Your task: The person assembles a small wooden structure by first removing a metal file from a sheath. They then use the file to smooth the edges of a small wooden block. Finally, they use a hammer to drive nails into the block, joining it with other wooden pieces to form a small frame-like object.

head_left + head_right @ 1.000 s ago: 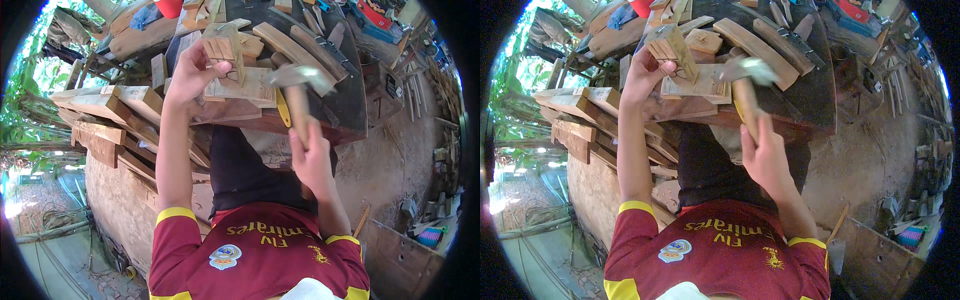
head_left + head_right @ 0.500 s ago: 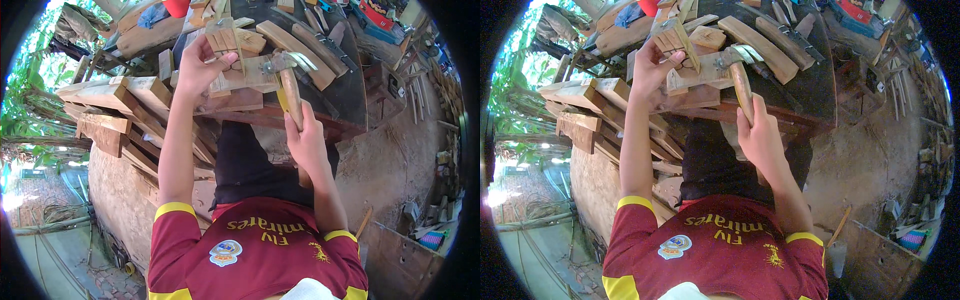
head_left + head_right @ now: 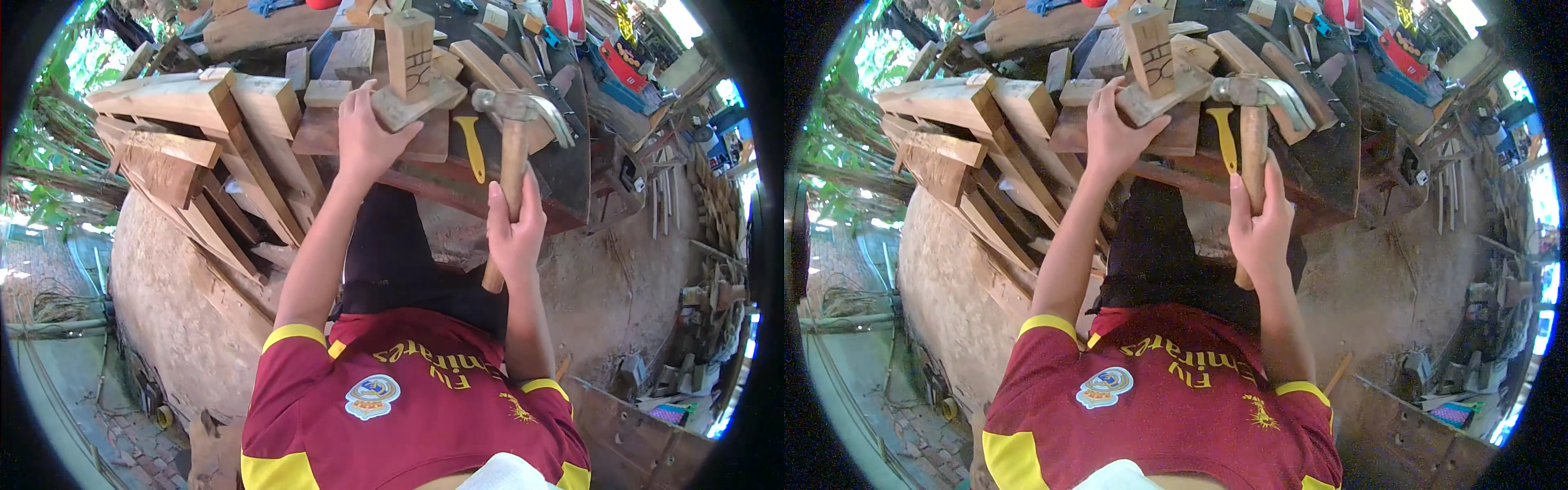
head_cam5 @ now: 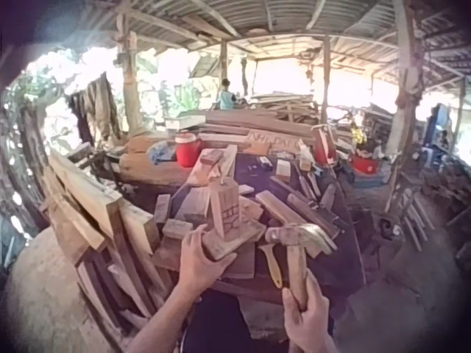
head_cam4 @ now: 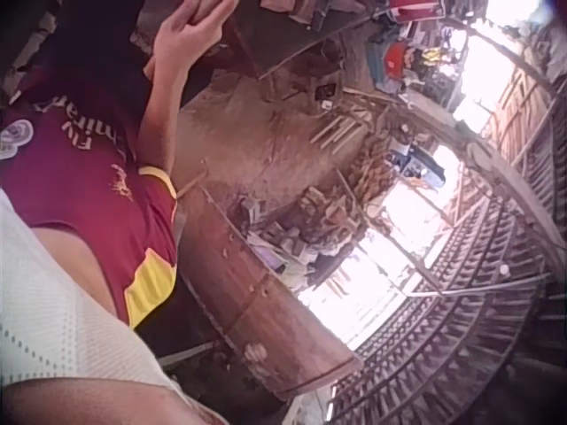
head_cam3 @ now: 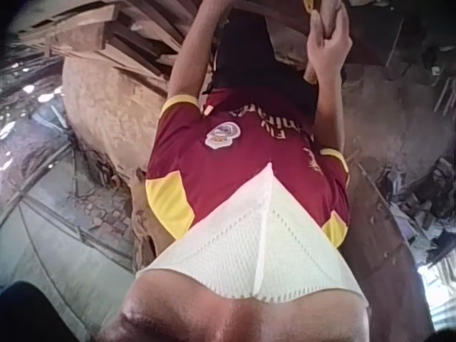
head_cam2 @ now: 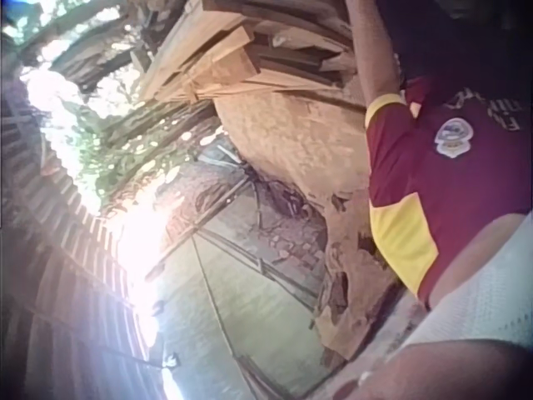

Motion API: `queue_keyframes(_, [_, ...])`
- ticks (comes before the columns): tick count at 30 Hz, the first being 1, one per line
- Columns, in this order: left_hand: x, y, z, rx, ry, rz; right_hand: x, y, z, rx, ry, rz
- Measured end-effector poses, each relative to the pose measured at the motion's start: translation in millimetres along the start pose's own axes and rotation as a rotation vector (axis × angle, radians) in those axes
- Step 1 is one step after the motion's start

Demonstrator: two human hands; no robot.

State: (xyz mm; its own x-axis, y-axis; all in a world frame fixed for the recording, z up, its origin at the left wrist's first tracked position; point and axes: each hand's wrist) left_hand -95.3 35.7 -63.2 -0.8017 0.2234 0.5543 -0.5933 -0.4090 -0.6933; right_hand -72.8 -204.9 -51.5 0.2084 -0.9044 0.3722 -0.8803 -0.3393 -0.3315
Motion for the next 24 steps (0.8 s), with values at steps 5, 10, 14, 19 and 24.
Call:
queue_keyframes(5, [5.2, 2.4, 1.3, 0.105, 0.165, -0.001, 5.4, -4.9, -16.5, 0.144, 0.066, -0.132])
queue_keyframes(10, [15.9, 11.3, 0.5, 0.128, 0.125, 0.043, 1.1, -11.4, -31.9, 0.158, 0.125, -0.263])
queue_keyframes(14, [19.0, 10.8, 3.3, 0.153, 0.16, 0.036, -6.1, -28.9, -46.4, 0.448, 0.164, -0.134])
queue_keyframes(19, [16.5, 10.9, -0.2, 0.166, 0.202, 0.009, -22.4, -43.8, -52.2, 0.527, 0.245, -0.23])
queue_keyframes(24, [11.5, 12.2, -1.4, 0.125, 0.173, 0.081, -30.1, -47.5, -59.4, 0.432, 0.294, -0.368])
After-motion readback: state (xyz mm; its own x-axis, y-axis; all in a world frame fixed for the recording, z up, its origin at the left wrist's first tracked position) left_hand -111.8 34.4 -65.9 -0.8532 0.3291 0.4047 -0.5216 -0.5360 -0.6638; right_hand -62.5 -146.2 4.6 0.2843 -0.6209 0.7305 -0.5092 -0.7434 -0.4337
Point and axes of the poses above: each hand's wrist, its own y-axis away from the middle knuckle, its own x-axis out of the back of the hand, z = x × y, and after that the axes turned 6 degrees about -x, right-handed
